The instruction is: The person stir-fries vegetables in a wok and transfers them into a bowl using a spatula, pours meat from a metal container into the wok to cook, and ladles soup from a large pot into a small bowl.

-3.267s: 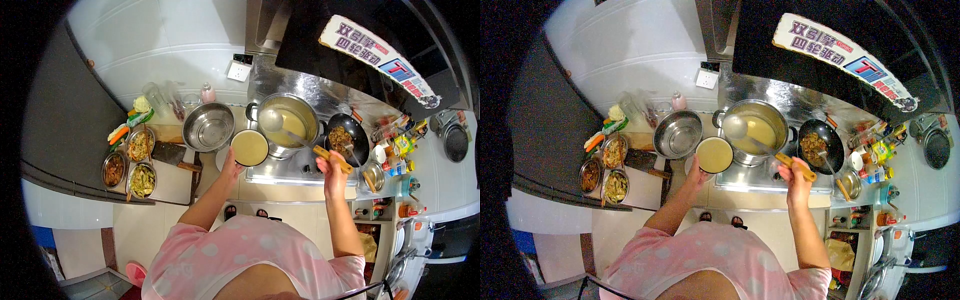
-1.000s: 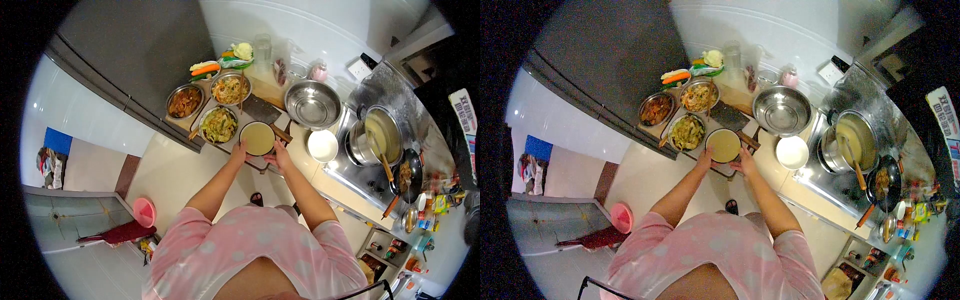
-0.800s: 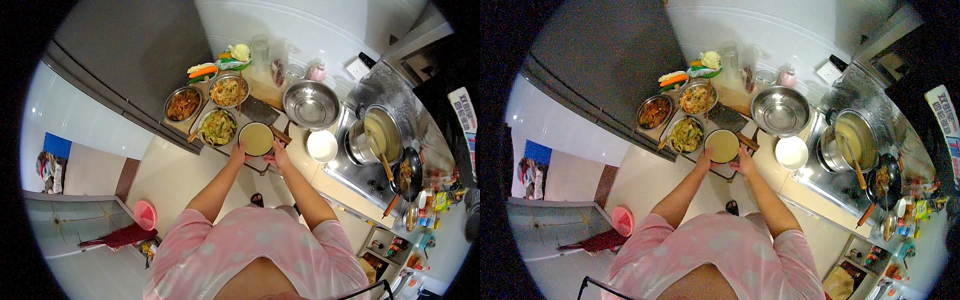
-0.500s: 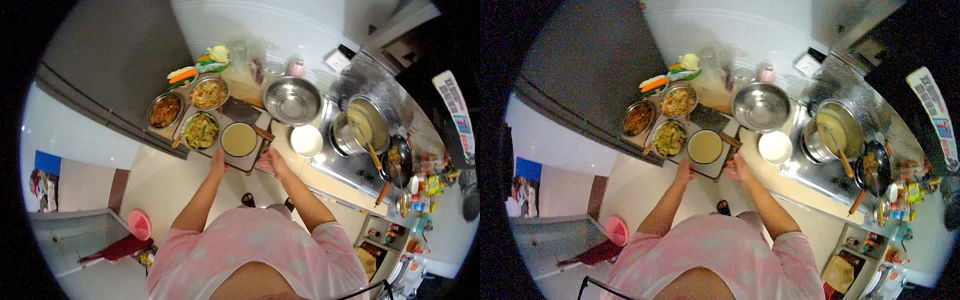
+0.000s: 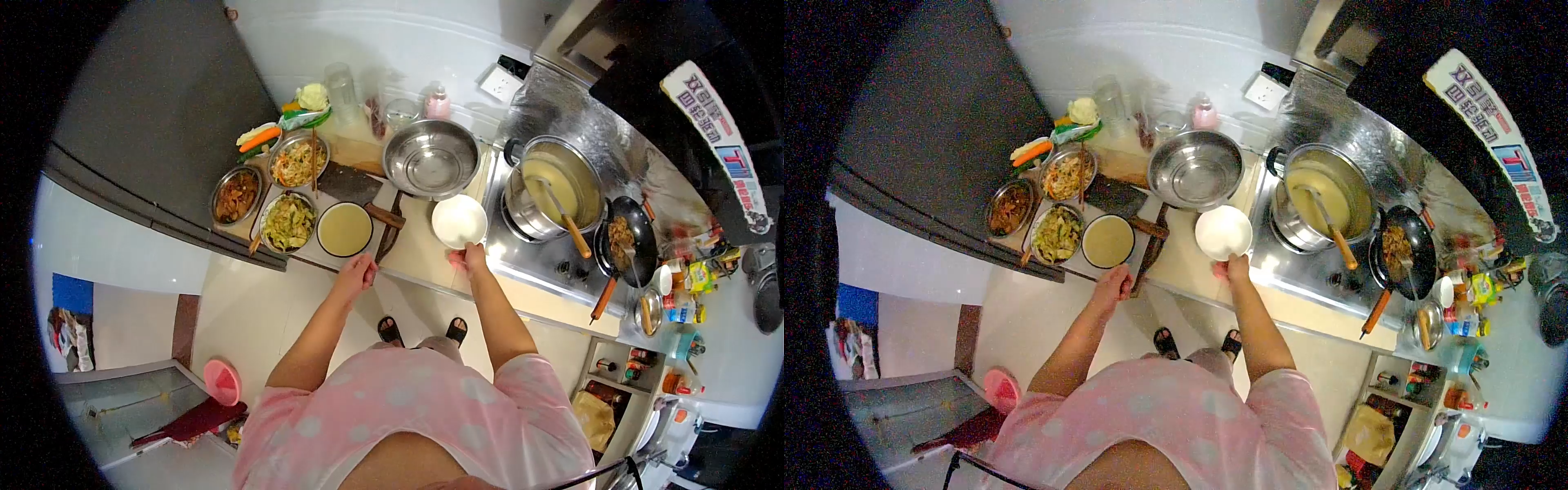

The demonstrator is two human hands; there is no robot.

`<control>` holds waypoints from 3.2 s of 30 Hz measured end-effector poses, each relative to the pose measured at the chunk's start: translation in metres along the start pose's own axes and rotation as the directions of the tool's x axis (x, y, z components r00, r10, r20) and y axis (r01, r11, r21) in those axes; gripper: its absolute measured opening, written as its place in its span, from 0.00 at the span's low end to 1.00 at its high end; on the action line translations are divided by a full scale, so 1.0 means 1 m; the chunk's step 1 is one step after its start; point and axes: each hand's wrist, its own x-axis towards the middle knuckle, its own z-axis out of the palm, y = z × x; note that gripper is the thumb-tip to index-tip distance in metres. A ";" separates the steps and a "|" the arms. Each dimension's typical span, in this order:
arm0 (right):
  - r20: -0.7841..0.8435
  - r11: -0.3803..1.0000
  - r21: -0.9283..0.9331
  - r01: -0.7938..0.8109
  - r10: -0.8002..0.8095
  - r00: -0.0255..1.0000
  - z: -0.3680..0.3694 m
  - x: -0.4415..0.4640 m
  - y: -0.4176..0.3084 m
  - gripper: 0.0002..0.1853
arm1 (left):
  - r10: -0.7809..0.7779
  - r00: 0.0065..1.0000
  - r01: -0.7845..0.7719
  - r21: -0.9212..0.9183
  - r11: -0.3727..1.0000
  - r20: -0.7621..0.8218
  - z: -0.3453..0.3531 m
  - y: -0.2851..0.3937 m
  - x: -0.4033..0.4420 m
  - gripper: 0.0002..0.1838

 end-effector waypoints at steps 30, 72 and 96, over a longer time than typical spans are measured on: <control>0.285 0.194 -0.639 0.745 -0.839 0.463 -0.221 -0.125 -0.181 0.25 | 0.770 0.625 -0.479 0.841 0.250 0.127 0.242 0.021 0.041 0.34; -0.491 0.783 -0.029 0.621 -0.553 0.674 -0.210 -0.200 -0.234 0.21 | -0.085 0.946 0.183 -0.298 0.937 0.313 0.222 -0.004 0.140 0.39; 0.216 0.546 -0.423 0.723 -0.714 0.666 -0.164 -0.244 -0.206 0.10 | -0.030 0.952 0.147 -0.372 0.916 0.304 0.216 -0.003 0.148 0.42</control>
